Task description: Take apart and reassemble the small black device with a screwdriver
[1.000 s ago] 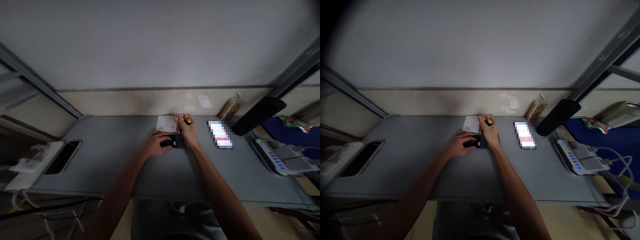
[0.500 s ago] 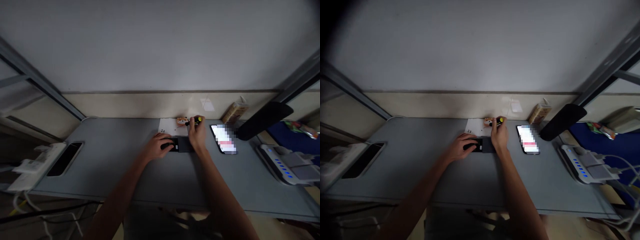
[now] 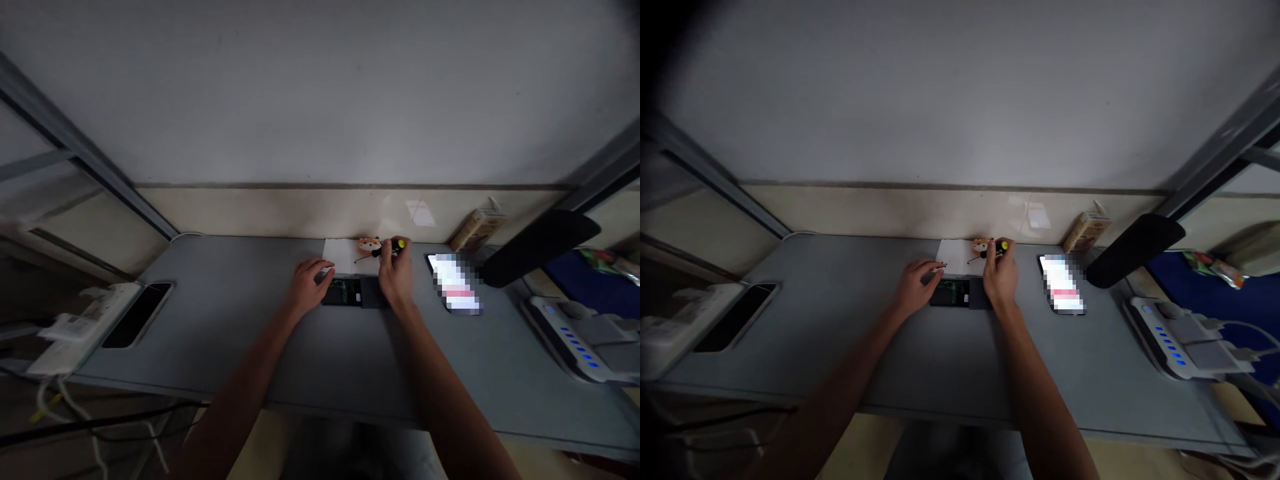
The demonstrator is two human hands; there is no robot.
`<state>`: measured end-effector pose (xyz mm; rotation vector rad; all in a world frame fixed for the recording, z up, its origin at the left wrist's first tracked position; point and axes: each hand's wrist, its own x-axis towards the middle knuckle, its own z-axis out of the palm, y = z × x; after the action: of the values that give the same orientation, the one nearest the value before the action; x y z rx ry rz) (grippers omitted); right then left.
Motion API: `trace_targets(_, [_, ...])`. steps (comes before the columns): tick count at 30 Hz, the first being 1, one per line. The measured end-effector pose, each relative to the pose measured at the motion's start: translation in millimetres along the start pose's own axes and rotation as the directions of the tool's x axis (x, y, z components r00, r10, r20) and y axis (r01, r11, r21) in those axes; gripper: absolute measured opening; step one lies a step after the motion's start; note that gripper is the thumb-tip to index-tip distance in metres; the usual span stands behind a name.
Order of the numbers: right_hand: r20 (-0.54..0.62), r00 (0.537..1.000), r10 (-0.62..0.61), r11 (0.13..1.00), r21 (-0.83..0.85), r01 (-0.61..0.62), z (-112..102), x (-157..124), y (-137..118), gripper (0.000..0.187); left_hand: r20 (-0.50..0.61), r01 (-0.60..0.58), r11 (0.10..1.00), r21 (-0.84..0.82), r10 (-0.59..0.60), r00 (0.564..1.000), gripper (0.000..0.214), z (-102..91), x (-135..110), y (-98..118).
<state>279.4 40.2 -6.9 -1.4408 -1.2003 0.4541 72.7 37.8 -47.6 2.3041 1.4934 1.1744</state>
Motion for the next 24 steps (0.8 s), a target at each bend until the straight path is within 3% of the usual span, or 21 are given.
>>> trace_targets(5, [-0.011, 1.000, -0.005, 0.998, -0.064, 0.004, 3, 0, 3, 0.048, 0.009, -0.003, 1.000, 0.002, 0.003, 1.000, 0.018, 1.2, 1, -1])
trace_targets(9, [-0.055, 0.997, -0.058, 0.997, 0.043, 0.060, 5, -1, 0, 0.047, 0.007, 0.011, 1.000, 0.011, -0.011, 1.000, 0.015, 1.2, 1, -1])
trace_targets(16, [0.025, 0.990, -0.142, 0.951, 0.281, 0.129, 12, -7, -4, 0.037, 0.048, 0.062, 0.998, -0.010, -0.061, 0.997, 0.016, 3.4, 1, -1])
trace_targets(24, [0.082, 0.984, -0.155, 0.943, 0.311, 0.122, 19, -15, 1, 0.037, 0.041, 0.042, 0.998, -0.049, -0.040, 0.998, 0.009, 5.5, 4, -5])
